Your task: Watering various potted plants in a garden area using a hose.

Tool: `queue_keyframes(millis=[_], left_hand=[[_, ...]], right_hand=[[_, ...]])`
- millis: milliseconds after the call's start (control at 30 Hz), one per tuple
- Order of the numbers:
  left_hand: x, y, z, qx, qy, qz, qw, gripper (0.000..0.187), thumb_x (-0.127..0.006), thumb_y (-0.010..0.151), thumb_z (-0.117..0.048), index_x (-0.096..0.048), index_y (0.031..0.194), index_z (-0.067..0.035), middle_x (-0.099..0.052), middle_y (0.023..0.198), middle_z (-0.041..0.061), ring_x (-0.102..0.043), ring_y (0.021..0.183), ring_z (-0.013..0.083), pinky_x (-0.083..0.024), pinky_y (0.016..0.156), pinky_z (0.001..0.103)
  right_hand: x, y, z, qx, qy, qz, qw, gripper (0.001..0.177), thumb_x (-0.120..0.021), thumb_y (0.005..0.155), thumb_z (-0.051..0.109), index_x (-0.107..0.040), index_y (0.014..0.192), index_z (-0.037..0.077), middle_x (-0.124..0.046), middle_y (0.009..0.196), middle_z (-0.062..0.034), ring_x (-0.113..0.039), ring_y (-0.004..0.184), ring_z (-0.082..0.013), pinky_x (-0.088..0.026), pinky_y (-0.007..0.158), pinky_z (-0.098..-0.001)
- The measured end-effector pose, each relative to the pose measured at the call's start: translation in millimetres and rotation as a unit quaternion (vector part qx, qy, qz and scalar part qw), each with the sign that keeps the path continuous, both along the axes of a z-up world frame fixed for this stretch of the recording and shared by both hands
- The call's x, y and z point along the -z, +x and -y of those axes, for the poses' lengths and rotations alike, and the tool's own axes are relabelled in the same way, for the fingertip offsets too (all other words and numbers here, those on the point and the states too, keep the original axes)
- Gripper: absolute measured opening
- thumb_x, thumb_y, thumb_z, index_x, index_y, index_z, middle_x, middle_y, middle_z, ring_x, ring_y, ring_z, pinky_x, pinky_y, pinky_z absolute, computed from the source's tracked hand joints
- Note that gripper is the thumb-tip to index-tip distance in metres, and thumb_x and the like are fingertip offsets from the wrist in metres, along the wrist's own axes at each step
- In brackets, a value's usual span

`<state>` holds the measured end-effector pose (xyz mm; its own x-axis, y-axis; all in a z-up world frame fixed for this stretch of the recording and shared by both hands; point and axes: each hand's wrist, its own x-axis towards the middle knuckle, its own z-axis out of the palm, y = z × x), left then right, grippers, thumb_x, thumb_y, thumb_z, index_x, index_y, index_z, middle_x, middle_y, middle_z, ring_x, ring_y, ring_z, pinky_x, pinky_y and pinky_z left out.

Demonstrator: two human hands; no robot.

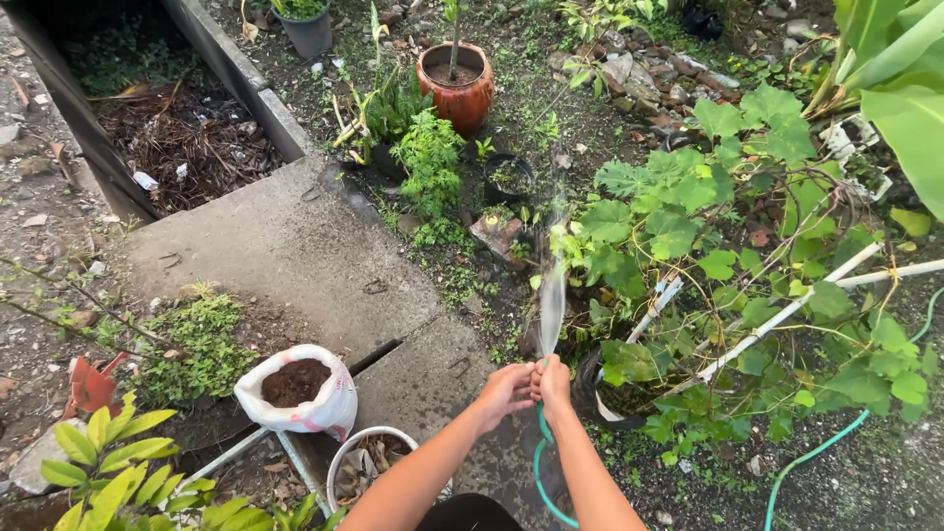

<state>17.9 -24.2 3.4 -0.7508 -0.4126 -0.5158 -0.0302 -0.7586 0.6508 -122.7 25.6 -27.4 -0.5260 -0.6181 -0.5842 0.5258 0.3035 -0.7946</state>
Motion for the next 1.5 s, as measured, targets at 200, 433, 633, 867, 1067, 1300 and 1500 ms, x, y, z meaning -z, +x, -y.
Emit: queue_keyframes(millis=[200, 433, 633, 867, 1067, 1300, 1500], left_hand=[[7, 8, 3, -0.007, 0.008, -0.01, 1.0, 0.03, -0.057, 0.1, -0.041, -0.064, 0.117, -0.017, -0.07, 0.109, 0.0, -0.066, 0.099, 0.0122, -0.054, 0.091, 0.036], [16, 4, 3, -0.019, 0.005, -0.013, 1.0, 0.031, -0.058, 0.1, -0.04, -0.064, 0.117, -0.016, -0.07, 0.109, 0.001, -0.065, 0.098, 0.0129, -0.053, 0.09, 0.036], [7, 5, -2, -0.013, -0.014, -0.03, 0.999, 0.033, -0.06, 0.099, -0.041, -0.065, 0.117, -0.015, -0.071, 0.112, 0.002, -0.066, 0.1, 0.012, -0.053, 0.091, 0.035], [-1, 1, -12, -0.018, -0.012, -0.02, 1.0, 0.033, -0.061, 0.098, -0.04, -0.066, 0.12, -0.015, -0.071, 0.114, 0.002, -0.066, 0.102, 0.0123, -0.053, 0.092, 0.035], [-4, -7, -32, -0.024, -0.018, -0.027, 0.999, 0.034, -0.062, 0.097, -0.04, -0.066, 0.12, -0.015, -0.071, 0.114, 0.003, -0.067, 0.102, 0.0129, -0.053, 0.092, 0.036], [-5, -17, -61, -0.039, -0.023, -0.014, 0.999, 0.034, -0.064, 0.097, -0.042, -0.065, 0.12, -0.017, -0.069, 0.115, 0.0, -0.064, 0.104, 0.0121, -0.052, 0.093, 0.036], [2, -26, -102, -0.046, -0.037, -0.018, 0.998, 0.034, -0.063, 0.097, -0.042, -0.065, 0.121, -0.017, -0.069, 0.117, 0.001, -0.065, 0.106, 0.0123, -0.052, 0.093, 0.036]], right_hand=[[-7, 11, 3, -0.032, -0.002, -0.028, 0.999, 0.038, -0.032, 0.102, 0.029, -0.039, 0.069, 0.01, -0.033, 0.05, 0.0006, -0.023, 0.038, -0.0111, -0.017, 0.038, -0.0316], [-13, 17, 3, -0.006, -0.017, -0.056, 0.998, 0.039, -0.032, 0.102, 0.028, -0.038, 0.069, 0.01, -0.035, 0.051, -0.0001, -0.026, 0.039, -0.0111, -0.019, 0.038, -0.0317], [-12, 18, -4, 0.025, -0.068, -0.07, 0.995, 0.041, -0.032, 0.103, 0.03, -0.038, 0.068, 0.01, -0.034, 0.05, -0.0005, -0.025, 0.039, -0.0107, -0.018, 0.038, -0.0315], [-18, 16, -15, 0.058, -0.088, -0.049, 0.993, 0.041, -0.033, 0.103, 0.03, -0.037, 0.067, 0.01, -0.034, 0.05, -0.0003, -0.025, 0.038, -0.0109, -0.019, 0.037, -0.0313], [-18, 6, -33, 0.046, -0.094, -0.046, 0.993, 0.04, -0.033, 0.103, 0.029, -0.037, 0.067, 0.01, -0.033, 0.05, -0.0003, -0.024, 0.038, -0.0109, -0.018, 0.037, -0.0314], [-15, -7, -57, 0.034, -0.098, -0.041, 0.994, 0.041, -0.032, 0.103, 0.029, -0.037, 0.067, 0.01, -0.033, 0.05, -0.0006, -0.024, 0.038, -0.0112, -0.018, 0.037, -0.0316], [-6, -19, -96, 0.023, -0.106, -0.037, 0.993, 0.042, -0.031, 0.104, 0.031, -0.034, 0.066, 0.011, -0.03, 0.05, 0.0003, -0.023, 0.038, -0.0111, -0.017, 0.037, -0.0311]])
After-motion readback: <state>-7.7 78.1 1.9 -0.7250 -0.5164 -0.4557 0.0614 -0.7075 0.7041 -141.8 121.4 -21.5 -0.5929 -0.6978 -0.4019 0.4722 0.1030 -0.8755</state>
